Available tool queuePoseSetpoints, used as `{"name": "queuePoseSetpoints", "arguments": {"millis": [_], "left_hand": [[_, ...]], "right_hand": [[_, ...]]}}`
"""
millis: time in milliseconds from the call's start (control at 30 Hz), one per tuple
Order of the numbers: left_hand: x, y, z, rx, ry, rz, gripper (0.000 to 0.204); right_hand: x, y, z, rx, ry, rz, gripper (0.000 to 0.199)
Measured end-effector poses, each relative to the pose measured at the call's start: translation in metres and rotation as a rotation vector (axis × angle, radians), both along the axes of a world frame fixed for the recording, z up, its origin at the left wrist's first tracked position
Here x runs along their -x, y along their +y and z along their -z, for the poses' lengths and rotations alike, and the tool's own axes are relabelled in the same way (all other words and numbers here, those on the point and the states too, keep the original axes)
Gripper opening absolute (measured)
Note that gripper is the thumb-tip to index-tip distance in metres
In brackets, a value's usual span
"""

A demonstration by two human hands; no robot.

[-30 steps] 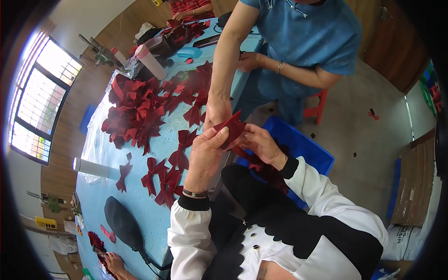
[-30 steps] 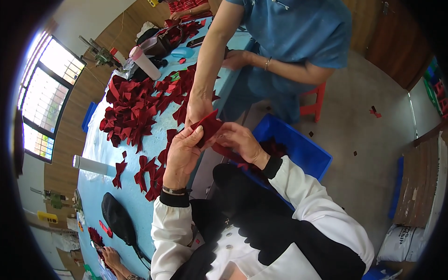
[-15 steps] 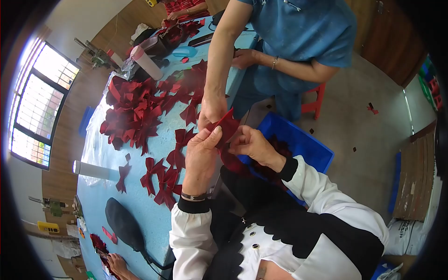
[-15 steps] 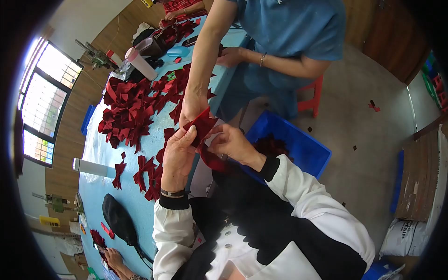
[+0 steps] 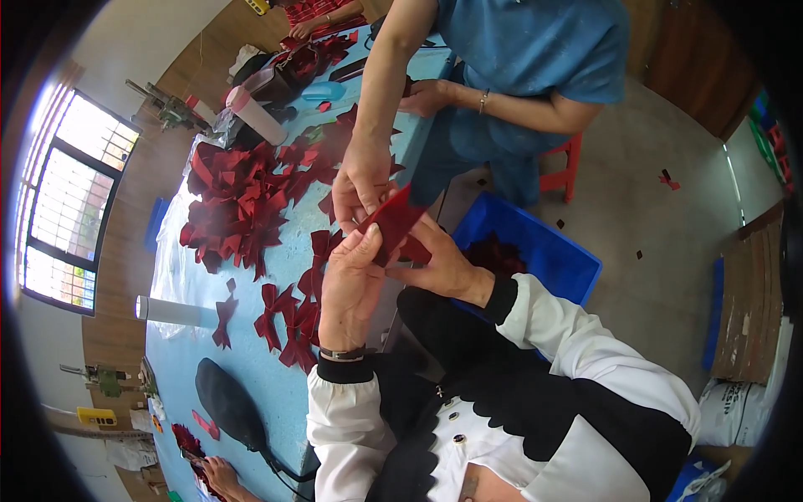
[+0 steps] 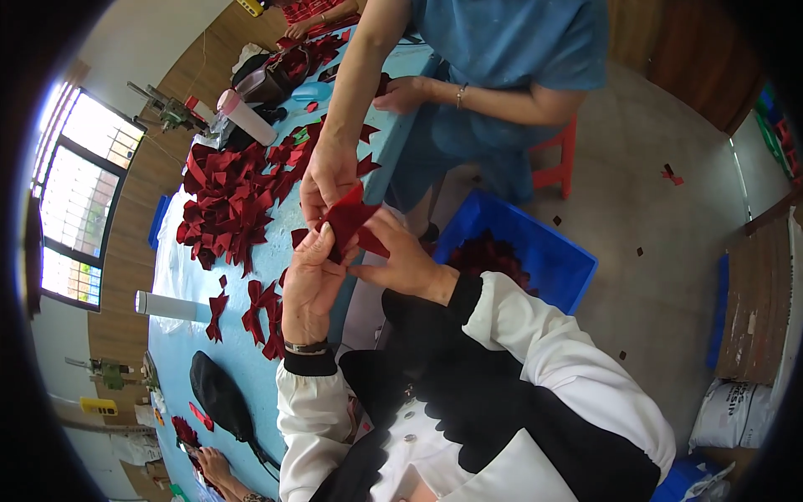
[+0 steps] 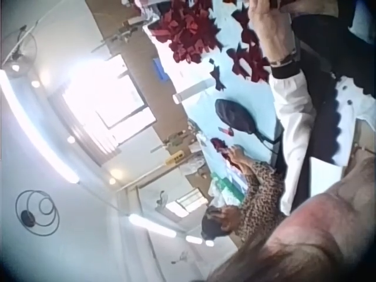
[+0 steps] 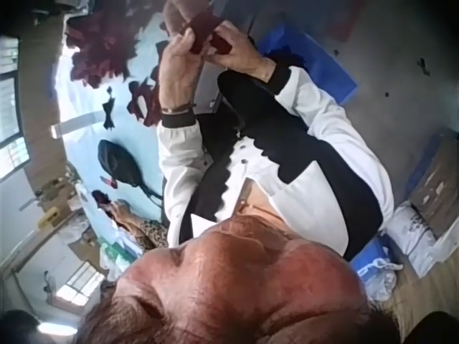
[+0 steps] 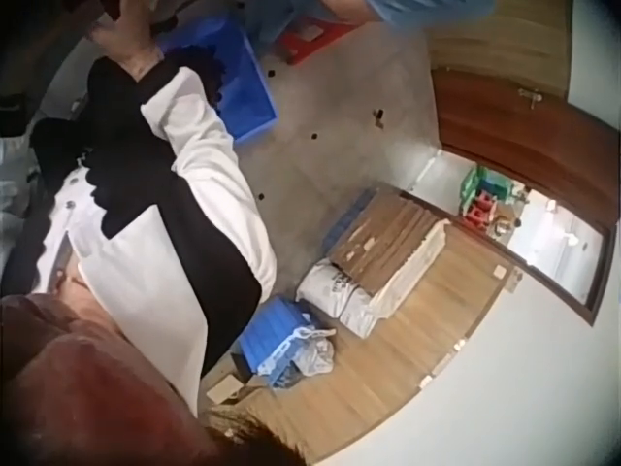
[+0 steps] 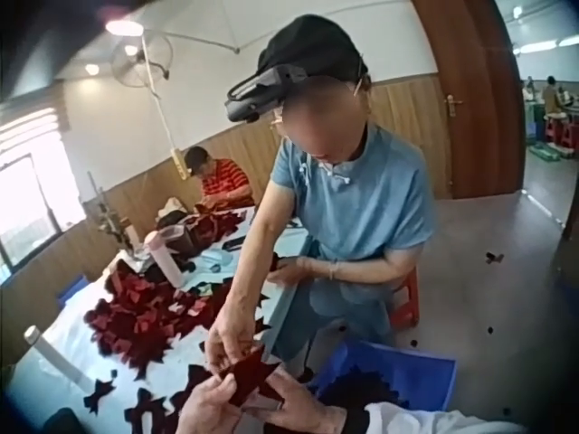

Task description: Assembling red fabric bows by folding and tying ribbon material at a communal work table.

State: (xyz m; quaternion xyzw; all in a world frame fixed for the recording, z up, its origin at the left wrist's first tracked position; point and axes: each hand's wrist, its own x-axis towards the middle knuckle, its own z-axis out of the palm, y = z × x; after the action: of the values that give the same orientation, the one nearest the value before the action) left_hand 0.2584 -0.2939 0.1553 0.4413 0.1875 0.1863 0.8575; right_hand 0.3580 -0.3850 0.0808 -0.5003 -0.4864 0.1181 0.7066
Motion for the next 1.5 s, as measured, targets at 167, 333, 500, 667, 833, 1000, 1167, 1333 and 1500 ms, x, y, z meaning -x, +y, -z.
{"name": "queuePoseSetpoints", "arguments": {"millis": [167, 333, 500, 667, 833, 1000, 1167, 1333, 1500], "left_hand": [[0.003, 0.004, -0.003, -0.028, -0.050, 0.029, 0.023], [0.004, -0.004, 0.001, -0.112, 0.013, -0.071, 0.018], [0.004, -0.008, 0.006, -0.255, 0.059, -0.100, 0.015], [0.007, -0.012, 0.015, -0.309, 0.139, -0.135, 0.011], [0.006, -0.027, 0.013, -0.297, 0.082, -0.084, 0.012], [0.008, -0.040, 0.012, -0.426, 0.065, 0.011, 0.017], [0.009, -0.049, 0.010, -0.499, 0.095, -0.059, 0.015], [0.016, -0.041, 0.019, -0.566, 0.117, -0.093, 0.013], [0.023, -0.041, 0.019, -0.447, 0.078, -0.124, 0.015]], "right_hand": [[-0.006, -0.001, -0.003, -0.105, -0.124, -0.060, 0.023], [-0.003, -0.010, -0.007, 0.133, 0.118, -0.167, 0.009], [-0.011, -0.015, 0.006, 0.231, 0.346, -0.196, 0.009], [-0.016, -0.015, 0.024, 0.250, 0.365, -0.214, 0.012], [-0.009, -0.011, 0.018, 0.193, 0.413, -0.174, 0.013], [-0.026, -0.008, 0.039, 0.140, 0.305, -0.203, 0.014], [-0.024, -0.015, 0.018, 0.176, 0.322, -0.247, 0.011], [-0.016, -0.003, 0.030, 0.077, -0.200, -0.107, 0.008], [0.003, -0.020, 0.011, 0.293, 0.127, -0.138, 0.012]]}}
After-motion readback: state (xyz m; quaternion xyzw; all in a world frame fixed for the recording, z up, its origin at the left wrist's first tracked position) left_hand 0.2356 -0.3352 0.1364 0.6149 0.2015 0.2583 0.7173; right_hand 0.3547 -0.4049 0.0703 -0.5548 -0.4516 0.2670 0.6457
